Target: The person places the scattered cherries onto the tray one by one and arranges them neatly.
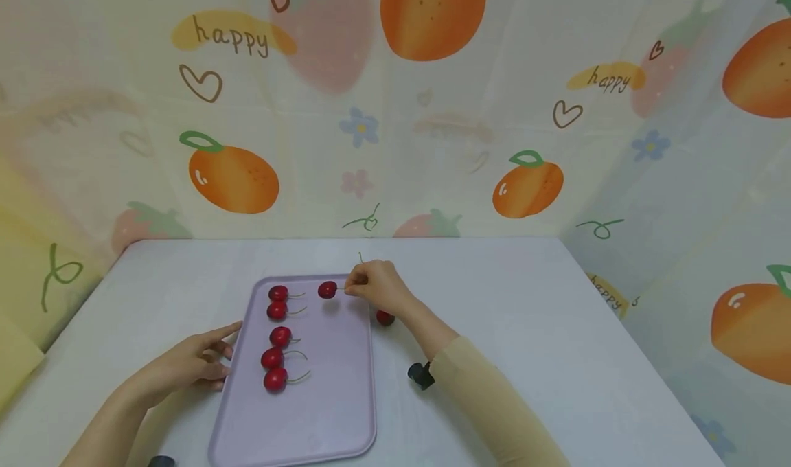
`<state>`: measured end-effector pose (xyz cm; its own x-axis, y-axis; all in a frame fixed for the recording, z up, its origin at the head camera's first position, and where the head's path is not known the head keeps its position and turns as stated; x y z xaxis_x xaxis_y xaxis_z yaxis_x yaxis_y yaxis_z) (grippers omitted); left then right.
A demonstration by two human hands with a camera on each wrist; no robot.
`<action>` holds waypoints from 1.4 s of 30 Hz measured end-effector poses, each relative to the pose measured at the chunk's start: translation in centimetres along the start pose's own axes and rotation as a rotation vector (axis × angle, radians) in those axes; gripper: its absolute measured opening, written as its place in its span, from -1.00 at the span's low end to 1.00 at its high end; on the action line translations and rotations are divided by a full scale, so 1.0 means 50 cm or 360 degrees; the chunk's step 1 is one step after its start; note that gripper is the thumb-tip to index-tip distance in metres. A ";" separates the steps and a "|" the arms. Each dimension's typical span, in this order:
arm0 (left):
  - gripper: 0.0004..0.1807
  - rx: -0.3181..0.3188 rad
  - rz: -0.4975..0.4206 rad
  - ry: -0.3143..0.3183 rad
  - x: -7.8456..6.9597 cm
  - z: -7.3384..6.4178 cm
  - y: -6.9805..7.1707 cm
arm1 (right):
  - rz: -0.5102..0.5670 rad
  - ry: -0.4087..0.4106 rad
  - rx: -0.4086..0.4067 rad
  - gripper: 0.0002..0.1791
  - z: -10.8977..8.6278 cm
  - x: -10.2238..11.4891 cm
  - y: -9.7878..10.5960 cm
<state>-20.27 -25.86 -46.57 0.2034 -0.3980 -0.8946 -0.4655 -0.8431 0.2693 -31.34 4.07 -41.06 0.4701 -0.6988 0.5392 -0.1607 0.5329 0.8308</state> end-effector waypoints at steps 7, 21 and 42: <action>-0.10 -0.0002 0.0004 0.0000 -0.002 -0.002 0.001 | -0.0003 -0.0010 0.0006 -0.93 0.016 0.001 -0.007; -0.11 0.0018 -0.0019 -0.0027 -0.004 -0.002 -0.003 | -0.0003 -0.0041 0.0012 -0.92 0.029 -0.004 -0.038; -0.11 0.0013 -0.0013 -0.0020 -0.006 -0.002 -0.005 | -0.0014 -0.0091 -0.0016 -0.92 0.032 -0.023 -0.059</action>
<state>-20.12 -25.59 -46.35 0.1962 -0.3864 -0.9012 -0.4710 -0.8433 0.2590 -32.80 2.56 -43.90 0.4212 -0.7293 0.5391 -0.1479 0.5312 0.8342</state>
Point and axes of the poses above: each hand's wrist, its own z-axis towards the middle knuckle, its own y-axis out of the back of the hand, x = y × z, the point moved 5 cm from there along z, towards the middle knuckle, and after that the axes turned 6 degrees about -z, right-handed, at the moved point
